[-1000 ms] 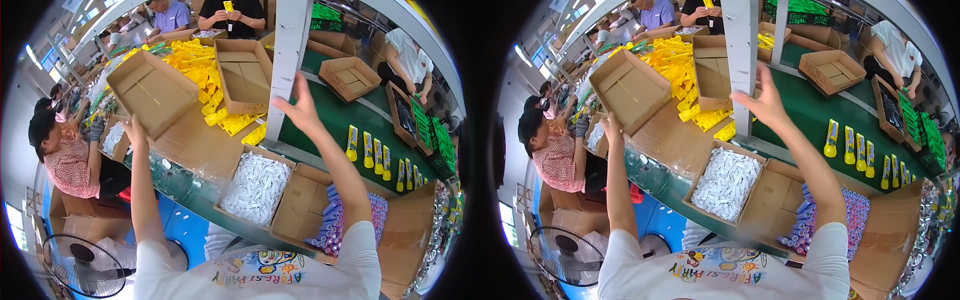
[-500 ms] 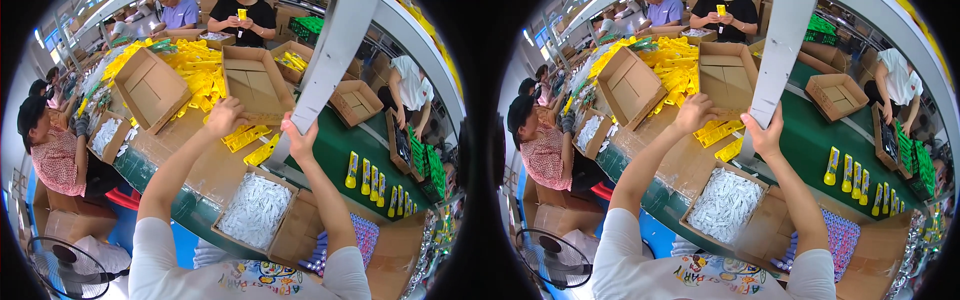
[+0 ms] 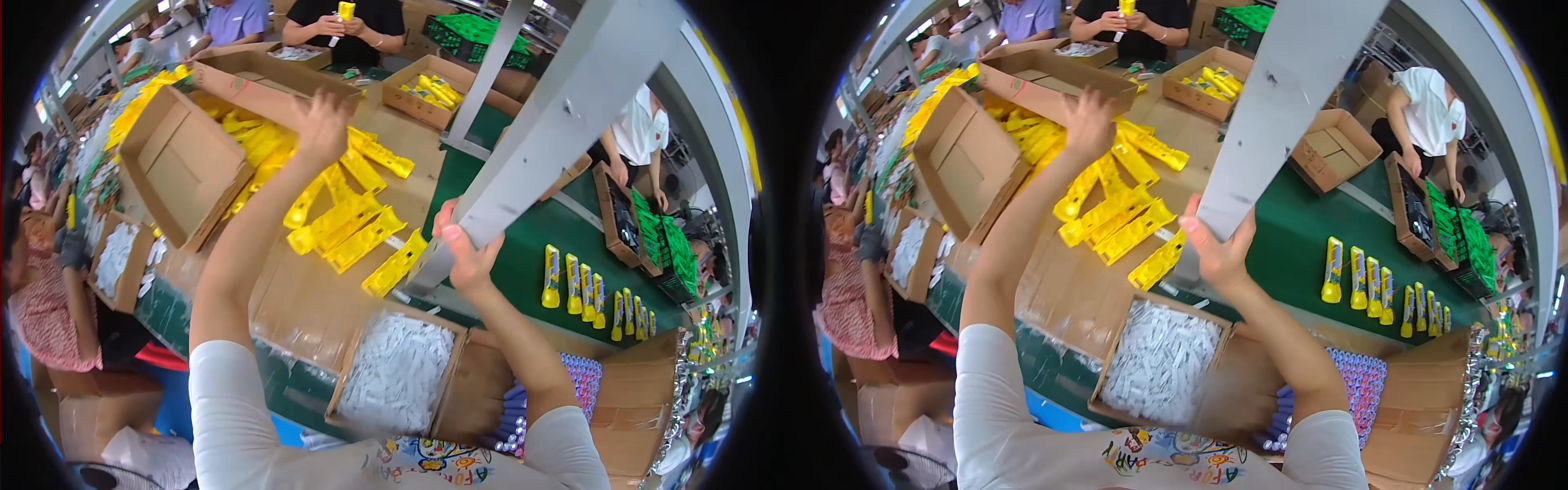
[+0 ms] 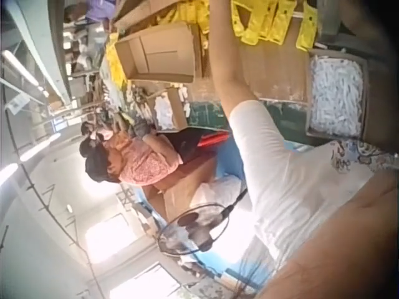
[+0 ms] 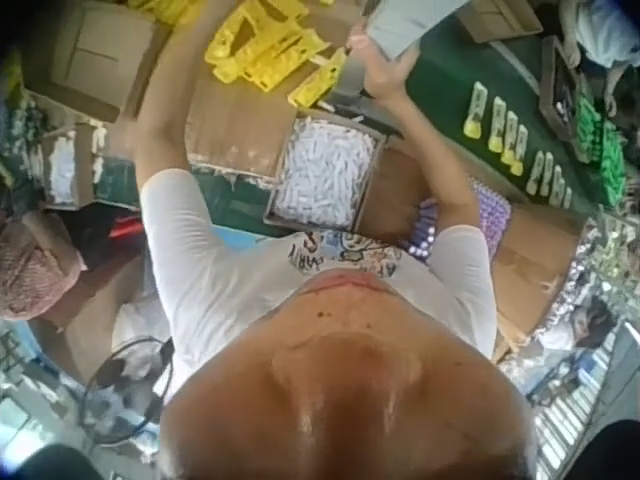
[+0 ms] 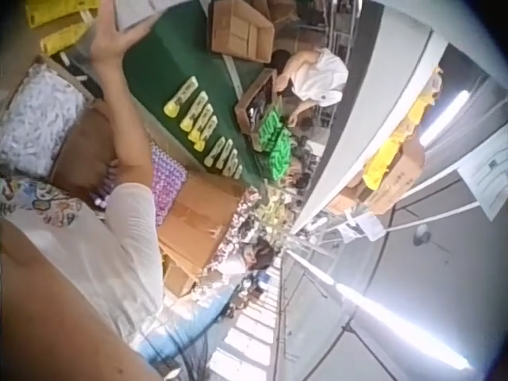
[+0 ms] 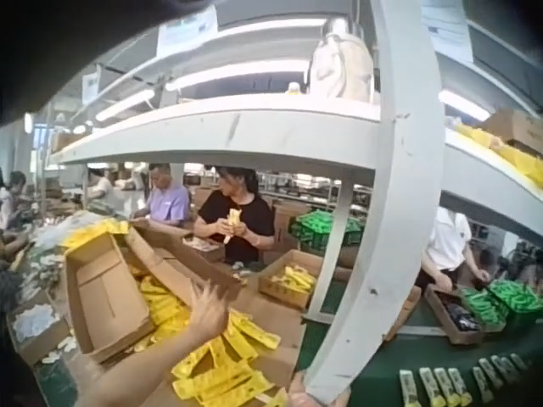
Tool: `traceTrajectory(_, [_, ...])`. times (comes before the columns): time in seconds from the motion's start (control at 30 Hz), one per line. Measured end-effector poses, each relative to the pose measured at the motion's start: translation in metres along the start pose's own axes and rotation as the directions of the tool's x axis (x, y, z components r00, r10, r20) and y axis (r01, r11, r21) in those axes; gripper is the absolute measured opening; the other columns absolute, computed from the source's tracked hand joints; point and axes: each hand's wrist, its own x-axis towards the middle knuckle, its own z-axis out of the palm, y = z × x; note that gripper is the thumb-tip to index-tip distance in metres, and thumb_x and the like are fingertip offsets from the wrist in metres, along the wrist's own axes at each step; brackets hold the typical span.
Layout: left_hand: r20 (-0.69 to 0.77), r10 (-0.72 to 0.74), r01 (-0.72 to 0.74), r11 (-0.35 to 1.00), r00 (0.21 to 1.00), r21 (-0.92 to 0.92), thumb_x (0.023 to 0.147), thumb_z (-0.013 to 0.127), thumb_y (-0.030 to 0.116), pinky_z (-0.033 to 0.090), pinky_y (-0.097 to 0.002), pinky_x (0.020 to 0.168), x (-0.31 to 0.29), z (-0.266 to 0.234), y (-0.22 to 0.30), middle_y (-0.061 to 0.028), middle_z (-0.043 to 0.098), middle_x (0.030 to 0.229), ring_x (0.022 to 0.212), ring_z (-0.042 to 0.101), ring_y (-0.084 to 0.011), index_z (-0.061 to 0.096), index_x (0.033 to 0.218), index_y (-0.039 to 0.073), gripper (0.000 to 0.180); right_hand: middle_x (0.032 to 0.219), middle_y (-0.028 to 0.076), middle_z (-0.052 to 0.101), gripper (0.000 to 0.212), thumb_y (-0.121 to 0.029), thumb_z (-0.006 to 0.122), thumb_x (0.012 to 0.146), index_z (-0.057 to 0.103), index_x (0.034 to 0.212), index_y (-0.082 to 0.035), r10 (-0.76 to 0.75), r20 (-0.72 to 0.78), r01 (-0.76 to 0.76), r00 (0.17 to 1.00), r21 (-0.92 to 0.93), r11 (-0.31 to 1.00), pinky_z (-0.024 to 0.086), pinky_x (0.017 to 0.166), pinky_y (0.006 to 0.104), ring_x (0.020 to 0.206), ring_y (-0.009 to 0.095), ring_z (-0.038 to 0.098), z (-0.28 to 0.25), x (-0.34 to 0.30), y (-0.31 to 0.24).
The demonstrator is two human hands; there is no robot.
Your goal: Assembling small yellow electronic devices by inserting batteries and internal components into plastic housings on a production line.
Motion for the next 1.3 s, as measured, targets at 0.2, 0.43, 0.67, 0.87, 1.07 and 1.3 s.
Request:
traceTrajectory(0.2, [0.141, 0.302, -0.308, 0.951, 0.943, 0.024, 0.091, 0.044, 0.018, 0.017, -0.0617, 0.109, 0.082, 0.097, 0.098, -0.0093, 0.040, 0.145, 0.141, 0.024, -0.0256, 0.050, 0.132, 0.011, 0.042, 0.085, 0.011, 0.055, 0.039, -0.023, 0.068, 0.079, 0.047, 0.104, -0.003, 0.038, 0.041, -0.038, 0.998, 0.006, 0.999, 0.045, 0.061, 0.0310, 0.070, 0.017, 0.053, 0.008, -0.013, -0.012])
traceTrajectory(0.43, [0.283, 0.141, -0.066, 0.963, 0.949, -0.260, 0.095, 0.039, 0.015, 0.020, -0.0510, 0.112, 0.136, 0.172, 0.160, -0.0057, 0.039, 0.146, 0.139, 0.029, -0.0197, 0.035, 0.143, 0.015, 0.048, 0.083, 0.012, 0.057, 0.057, -0.029, 0.078, 0.075, 0.042, 0.113, -0.007, -0.006, 0.178, 0.018, 0.984, -0.062, 0.998, 0.047, 0.054, 0.0318, 0.063, 0.019, 0.053, -0.009, 0.002, -0.014])
traceTrajectory(0.67, [0.071, 0.394, -0.376, 0.907, 0.916, -0.187, 0.090, 0.049, 0.018, 0.036, -0.0426, 0.099, 0.114, 0.142, 0.127, -0.0042, 0.060, 0.116, 0.117, 0.051, -0.0212, 0.063, 0.109, 0.018, 0.023, 0.084, 0.010, 0.056, 0.051, -0.028, 0.079, 0.073, 0.046, 0.106, -0.008, 0.061, 0.105, -0.068, 0.993, 0.067, 0.995, 0.046, 0.059, 0.0313, 0.068, 0.018, 0.054, 0.000, -0.007, -0.008])
traceTrajectory(0.87, [0.032, 0.400, -0.401, 0.915, 0.916, 0.047, 0.086, 0.054, 0.017, 0.042, -0.0427, 0.094, 0.122, 0.038, 0.093, -0.0045, 0.059, 0.117, 0.115, 0.053, -0.0269, 0.060, 0.115, 0.019, 0.029, 0.086, 0.005, 0.057, 0.035, -0.026, 0.070, 0.079, 0.054, 0.098, -0.001, 0.039, 0.032, -0.037, 0.999, -0.061, 0.997, 0.044, 0.066, 0.0260, 0.076, 0.011, 0.054, 0.001, -0.014, -0.007])
traceTrajectory(1.07, [-0.214, 0.415, -0.407, 0.910, 0.884, 0.080, 0.071, 0.066, 0.017, 0.042, -0.0404, 0.089, 0.077, -0.141, 0.018, -0.0100, 0.060, 0.110, 0.108, 0.052, -0.0280, 0.060, 0.109, 0.010, 0.039, 0.094, 0.005, 0.060, 0.049, -0.009, 0.071, 0.081, 0.043, 0.122, -0.003, -0.176, 0.020, 0.177, 0.984, -0.103, 0.979, 0.048, 0.073, 0.0269, 0.081, 0.013, 0.058, -0.001, 0.012, 0.002])
traceTrajectory(1.3, [0.041, 0.335, -0.337, 0.928, 0.941, 0.158, 0.076, 0.063, 0.009, 0.047, -0.0409, 0.070, -0.142, -0.363, -0.027, -0.0126, 0.059, 0.098, 0.091, 0.058, -0.0300, 0.061, 0.102, 0.010, 0.026, 0.092, 0.011, 0.067, 0.042, -0.031, 0.074, 0.080, 0.054, 0.103, -0.001, -0.251, 0.018, 0.248, 0.968, -0.251, 0.936, 0.051, 0.070, 0.0293, 0.076, 0.018, 0.065, 0.000, 0.021, 0.000])
